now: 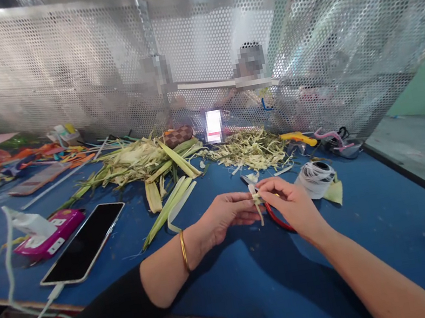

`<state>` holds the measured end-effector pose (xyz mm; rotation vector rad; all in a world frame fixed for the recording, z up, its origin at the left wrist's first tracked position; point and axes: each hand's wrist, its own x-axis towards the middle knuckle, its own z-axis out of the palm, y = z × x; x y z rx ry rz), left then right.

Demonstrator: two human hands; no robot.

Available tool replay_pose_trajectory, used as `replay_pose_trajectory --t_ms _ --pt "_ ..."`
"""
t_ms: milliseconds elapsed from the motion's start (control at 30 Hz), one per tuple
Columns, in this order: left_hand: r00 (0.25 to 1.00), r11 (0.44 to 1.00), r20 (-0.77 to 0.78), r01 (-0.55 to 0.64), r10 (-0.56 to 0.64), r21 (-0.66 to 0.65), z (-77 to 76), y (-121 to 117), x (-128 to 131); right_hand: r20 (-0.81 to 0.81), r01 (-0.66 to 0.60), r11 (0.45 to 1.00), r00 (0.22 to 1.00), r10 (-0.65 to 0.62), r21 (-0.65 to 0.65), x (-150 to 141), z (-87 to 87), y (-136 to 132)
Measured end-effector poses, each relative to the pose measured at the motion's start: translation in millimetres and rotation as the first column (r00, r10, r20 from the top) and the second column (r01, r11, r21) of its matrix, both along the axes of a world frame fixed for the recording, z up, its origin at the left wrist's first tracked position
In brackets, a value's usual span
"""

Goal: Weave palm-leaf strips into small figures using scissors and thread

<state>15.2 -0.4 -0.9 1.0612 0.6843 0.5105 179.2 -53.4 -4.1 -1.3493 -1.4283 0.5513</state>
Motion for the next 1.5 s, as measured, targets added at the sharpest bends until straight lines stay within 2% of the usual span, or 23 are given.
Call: replay_pose_trajectory --t_ms 367,667,833,1033,1133,1200,1267,1333,1433,1500 --pt "0.992 0.995 0.073 -0.102 0.103 -0.02 3.8 -5.6 2.4 0.004 0.034 0.999 0.999 -0.034 -0.036 -0.4 -0.2 -1.0" --pt "0.992 0.995 0.081 -0.099 0.097 0.02 5.4 -7.9 2.8 -0.061 0.091 0.995 0.994 -0.093 -0.037 -6.1 -2.2 0.1" --pt "0.99 0.993 0.073 -0.118 0.12 -0.031 6.8 -8.4 2.9 -0.121 0.081 0.992 0.988 -0.092 -0.097 -7.0 -3.6 -0.2" --pt "0.99 0.991 0.043 -0.131 0.131 0.005 5.7 -10.0 3.8 -0.153 0.045 0.99 0.986 -0.066 -0.134 -7.9 -9.2 0.8" --pt "0.989 0.989 0.024 -0.149 0.149 0.014 6.2 -10.0 3.9 -0.045 0.051 0.995 0.997 -0.055 -0.091 -4.0 -7.6 0.7" --pt "0.987 0.987 0.03 -0.161 0.161 0.012 6.5 -9.0 3.4 0.128 0.05 0.997 0.99 -0.058 0.06 0.9 -2.4 -1.0" --pt "0.983 0.984 0.043 -0.176 0.176 0.003 6.3 -7.6 2.7 0.365 -0.027 0.966 0.928 -0.071 0.258 5.5 5.2 -3.9" --pt "0.981 0.982 0.053 -0.188 0.188 -0.005 5.6 -6.1 2.4 0.607 -0.174 0.917 0.79 -0.088 0.36 7.7 12.2 -7.0" --pt "0.978 0.979 0.044 -0.205 0.205 0.0 4.4 -4.8 2.7 0.805 -0.31 0.887 0.583 -0.108 0.343 6.2 17.0 -9.4" --pt "0.976 0.976 0.022 -0.215 0.215 0.015 4.6 -4.8 3.3 0.84 -0.331 0.883 0.53 -0.117 0.332 4.3 16.3 -9.3"
